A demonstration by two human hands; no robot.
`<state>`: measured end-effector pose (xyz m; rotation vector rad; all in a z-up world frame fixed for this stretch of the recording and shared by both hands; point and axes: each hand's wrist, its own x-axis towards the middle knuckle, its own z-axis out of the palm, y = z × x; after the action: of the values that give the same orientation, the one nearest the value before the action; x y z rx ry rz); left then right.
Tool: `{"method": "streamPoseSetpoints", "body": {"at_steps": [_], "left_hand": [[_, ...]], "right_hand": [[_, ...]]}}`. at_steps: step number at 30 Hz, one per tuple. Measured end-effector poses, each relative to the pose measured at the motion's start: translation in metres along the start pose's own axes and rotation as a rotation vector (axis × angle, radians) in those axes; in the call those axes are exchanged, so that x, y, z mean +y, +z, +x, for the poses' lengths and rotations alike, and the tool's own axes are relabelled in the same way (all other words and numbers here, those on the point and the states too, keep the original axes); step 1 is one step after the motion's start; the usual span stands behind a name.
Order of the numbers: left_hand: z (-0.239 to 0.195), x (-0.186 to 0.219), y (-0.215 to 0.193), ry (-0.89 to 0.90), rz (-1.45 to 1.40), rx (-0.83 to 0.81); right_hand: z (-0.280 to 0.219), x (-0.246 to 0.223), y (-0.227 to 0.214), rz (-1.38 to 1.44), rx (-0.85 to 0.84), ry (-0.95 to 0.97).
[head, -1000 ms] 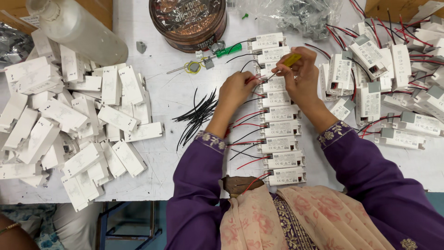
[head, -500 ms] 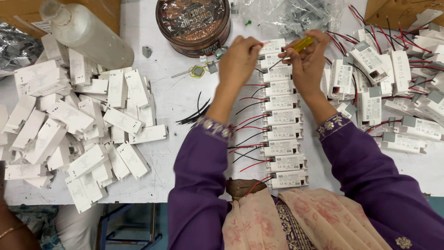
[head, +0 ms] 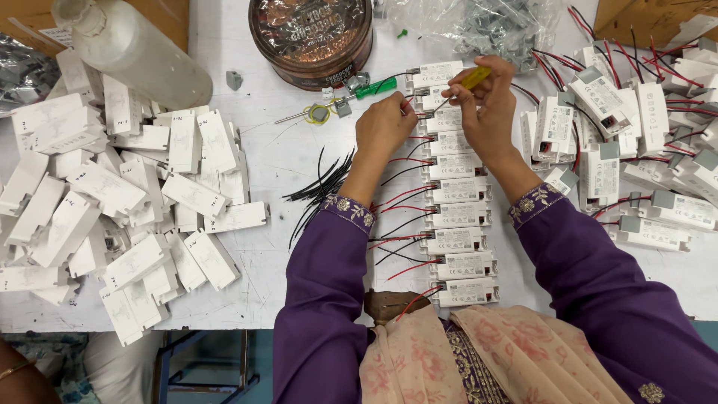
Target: The person connects wires to electronic components, uses a screwdriver to secure them, and gathers the finished units on a table.
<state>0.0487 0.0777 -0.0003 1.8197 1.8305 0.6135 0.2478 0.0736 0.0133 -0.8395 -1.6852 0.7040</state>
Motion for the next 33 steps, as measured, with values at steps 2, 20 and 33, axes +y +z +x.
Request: {"method": "streamPoseSetpoints", "body": {"at_steps": [2, 20, 33], "left_hand": [[-0.002, 0.002, -0.001, 0.004, 0.001, -0.003], [0.007, 0.001, 0.010, 0.050, 0.115, -0.013], [0.008, 0.001, 0.016, 0.063, 0.084, -0.009]], "right_hand": [[0.000, -0.002, 0.001, -0.007, -0.004, -0.008], [-0.007, 0.008, 0.009, -0.100, 0.010, -0.107], [-0.011, 0.015, 0.012, -0.069, 0.064, -0.104]]}}
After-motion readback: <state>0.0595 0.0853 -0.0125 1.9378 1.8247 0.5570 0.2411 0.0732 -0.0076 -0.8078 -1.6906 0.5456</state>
